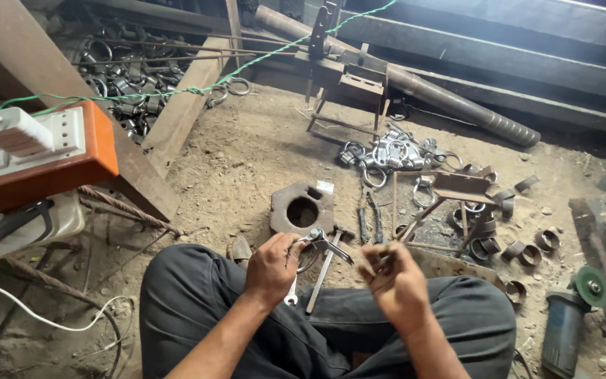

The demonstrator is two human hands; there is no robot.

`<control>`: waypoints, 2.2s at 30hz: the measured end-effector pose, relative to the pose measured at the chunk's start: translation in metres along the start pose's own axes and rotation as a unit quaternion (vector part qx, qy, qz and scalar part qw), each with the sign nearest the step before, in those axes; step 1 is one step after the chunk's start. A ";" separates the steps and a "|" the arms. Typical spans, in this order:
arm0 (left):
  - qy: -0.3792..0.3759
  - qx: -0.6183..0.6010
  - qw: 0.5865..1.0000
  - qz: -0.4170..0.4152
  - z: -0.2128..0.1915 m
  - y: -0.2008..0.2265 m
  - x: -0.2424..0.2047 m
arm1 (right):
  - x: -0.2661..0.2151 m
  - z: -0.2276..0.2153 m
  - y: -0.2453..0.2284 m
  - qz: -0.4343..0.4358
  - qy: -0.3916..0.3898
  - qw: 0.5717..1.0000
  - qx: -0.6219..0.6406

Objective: The person sits on the floor and assembles metal hardware components, likely shackles or turnbuckles. They use a wrench to tighten nuts onto threaded rods and a hammer to secure parts onto a metal block. The person handles multiple units one by one, placing finished pieces on the floor.

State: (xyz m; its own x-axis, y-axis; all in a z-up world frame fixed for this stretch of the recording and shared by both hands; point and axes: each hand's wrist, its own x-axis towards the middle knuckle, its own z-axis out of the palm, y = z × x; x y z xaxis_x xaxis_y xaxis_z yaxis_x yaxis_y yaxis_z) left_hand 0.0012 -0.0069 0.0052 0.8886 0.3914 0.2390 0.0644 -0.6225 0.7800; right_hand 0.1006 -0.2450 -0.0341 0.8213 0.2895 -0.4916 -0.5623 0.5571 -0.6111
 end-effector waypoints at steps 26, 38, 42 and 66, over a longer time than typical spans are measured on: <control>0.014 -0.309 0.924 -0.225 0.022 -0.049 0.001 | -0.031 0.034 0.021 -0.419 -0.055 0.637 -0.645; 0.049 -0.123 0.991 0.031 -0.010 -0.005 0.000 | -0.085 0.042 -0.035 -0.530 -0.097 0.749 -0.387; 0.047 -0.077 0.990 0.111 -0.015 -0.002 -0.001 | -0.056 0.045 0.020 -0.426 -0.122 0.577 -0.687; 0.116 -0.081 0.985 0.102 -0.004 -0.008 -0.001 | -0.074 0.055 0.031 -0.316 -0.172 0.815 -0.454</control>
State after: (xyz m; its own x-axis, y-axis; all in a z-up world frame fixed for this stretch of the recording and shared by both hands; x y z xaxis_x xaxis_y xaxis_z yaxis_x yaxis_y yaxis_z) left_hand -0.0025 0.0003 0.0011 0.7472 0.4251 0.5108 -0.1943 -0.5953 0.7797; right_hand 0.0281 -0.2066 0.0170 0.8655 0.4565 0.2061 0.2713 -0.0813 -0.9591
